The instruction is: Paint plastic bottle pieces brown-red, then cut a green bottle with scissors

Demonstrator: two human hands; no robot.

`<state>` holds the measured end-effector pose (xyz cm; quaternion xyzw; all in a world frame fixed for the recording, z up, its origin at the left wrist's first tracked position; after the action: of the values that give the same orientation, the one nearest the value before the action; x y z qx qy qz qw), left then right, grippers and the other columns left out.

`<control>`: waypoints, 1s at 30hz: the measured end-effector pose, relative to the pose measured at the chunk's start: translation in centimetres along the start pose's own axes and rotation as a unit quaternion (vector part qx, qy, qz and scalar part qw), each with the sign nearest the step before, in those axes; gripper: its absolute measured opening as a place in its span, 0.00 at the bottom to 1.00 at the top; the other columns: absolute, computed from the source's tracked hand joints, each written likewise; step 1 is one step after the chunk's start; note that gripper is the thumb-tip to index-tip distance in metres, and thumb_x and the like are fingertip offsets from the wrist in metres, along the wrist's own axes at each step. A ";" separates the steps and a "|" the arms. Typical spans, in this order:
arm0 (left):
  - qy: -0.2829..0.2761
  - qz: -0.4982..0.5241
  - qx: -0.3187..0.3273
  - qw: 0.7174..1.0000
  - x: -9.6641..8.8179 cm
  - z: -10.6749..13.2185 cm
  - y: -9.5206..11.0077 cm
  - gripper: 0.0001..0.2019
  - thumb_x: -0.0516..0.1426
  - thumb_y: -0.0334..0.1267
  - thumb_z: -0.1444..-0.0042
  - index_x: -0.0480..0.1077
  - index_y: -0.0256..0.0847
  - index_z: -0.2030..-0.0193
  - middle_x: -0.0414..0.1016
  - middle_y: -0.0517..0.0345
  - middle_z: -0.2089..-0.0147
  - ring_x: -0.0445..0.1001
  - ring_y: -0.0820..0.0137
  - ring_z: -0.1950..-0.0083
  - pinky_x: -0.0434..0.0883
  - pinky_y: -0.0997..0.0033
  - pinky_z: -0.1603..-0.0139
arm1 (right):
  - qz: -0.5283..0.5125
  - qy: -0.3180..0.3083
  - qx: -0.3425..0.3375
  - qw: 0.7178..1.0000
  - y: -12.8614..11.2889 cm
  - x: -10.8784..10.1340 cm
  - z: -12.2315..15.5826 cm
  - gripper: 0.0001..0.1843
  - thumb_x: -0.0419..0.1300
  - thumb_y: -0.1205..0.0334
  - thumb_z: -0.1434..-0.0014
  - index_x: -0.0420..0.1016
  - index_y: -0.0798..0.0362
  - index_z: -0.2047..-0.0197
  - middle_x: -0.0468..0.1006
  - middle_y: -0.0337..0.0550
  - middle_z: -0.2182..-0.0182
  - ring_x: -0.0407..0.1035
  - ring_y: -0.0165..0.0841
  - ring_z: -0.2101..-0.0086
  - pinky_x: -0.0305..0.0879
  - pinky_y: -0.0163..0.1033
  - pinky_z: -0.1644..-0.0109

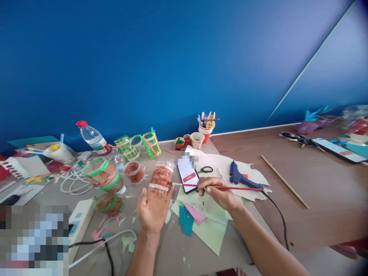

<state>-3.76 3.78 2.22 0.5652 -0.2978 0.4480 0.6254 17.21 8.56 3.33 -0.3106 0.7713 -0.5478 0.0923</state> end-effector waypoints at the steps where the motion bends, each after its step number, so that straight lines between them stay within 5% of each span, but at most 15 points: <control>1: 0.002 -0.002 0.000 1.000 0.0 0.0 0.0 0.20 0.51 0.53 0.40 0.78 0.46 0.55 0.81 0.52 0.49 0.67 0.55 0.35 0.49 0.36 0.30 | 0.002 -0.004 0.003 1.000 0.1 0.0 0.0 0.11 0.62 0.54 0.38 0.83 0.50 0.59 0.79 0.45 0.71 0.70 0.35 0.69 0.64 0.39 0.67; 8: -0.006 -0.023 0.010 1.000 0.5 0.2 0.0 0.20 0.51 0.53 0.41 0.78 0.45 0.54 0.80 0.52 0.48 0.65 0.55 0.34 0.51 0.38 0.30 | 0.003 0.007 0.019 1.000 0.6 0.0 0.2 0.13 0.62 0.53 0.38 0.82 0.51 0.57 0.81 0.47 0.68 0.72 0.36 0.67 0.67 0.40 0.65; 15: -0.017 -0.025 0.002 1.000 0.2 0.1 -0.2 0.20 0.51 0.51 0.40 0.77 0.43 0.52 0.81 0.51 0.50 0.75 0.59 0.45 0.57 0.41 0.32 | -0.038 0.022 0.021 0.999 0.5 0.7 -0.3 0.15 0.62 0.51 0.38 0.82 0.51 0.55 0.82 0.47 0.66 0.73 0.36 0.66 0.69 0.42 0.60; 25: -0.035 -0.033 0.004 0.999 0.5 0.0 -0.2 0.22 0.52 0.53 0.41 0.76 0.44 0.49 0.79 0.51 0.46 0.67 0.56 0.35 0.53 0.39 0.31 | -0.004 0.034 0.034 0.999 0.8 0.0 -0.3 0.12 0.62 0.53 0.38 0.83 0.51 0.59 0.82 0.46 0.67 0.72 0.36 0.66 0.68 0.40 0.62; 30: -0.024 -0.029 -0.005 0.999 0.6 0.1 -0.4 0.20 0.53 0.52 0.42 0.77 0.43 0.52 0.81 0.52 0.50 0.73 0.58 0.42 0.55 0.40 0.31 | -0.015 0.030 0.031 0.999 0.6 0.6 -0.6 0.13 0.63 0.52 0.40 0.83 0.51 0.59 0.82 0.47 0.67 0.72 0.35 0.67 0.67 0.40 0.63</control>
<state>-3.15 3.80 2.58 0.5813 -0.2986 0.4143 0.6334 16.24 8.81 3.12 -0.3025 0.7519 -0.5815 0.0708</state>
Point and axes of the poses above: each hand's wrist, its own z-axis away from the middle knuckle, its own x-axis out of the palm, y = z × x, the point moved 5 cm from there along -z, towards the middle knuckle
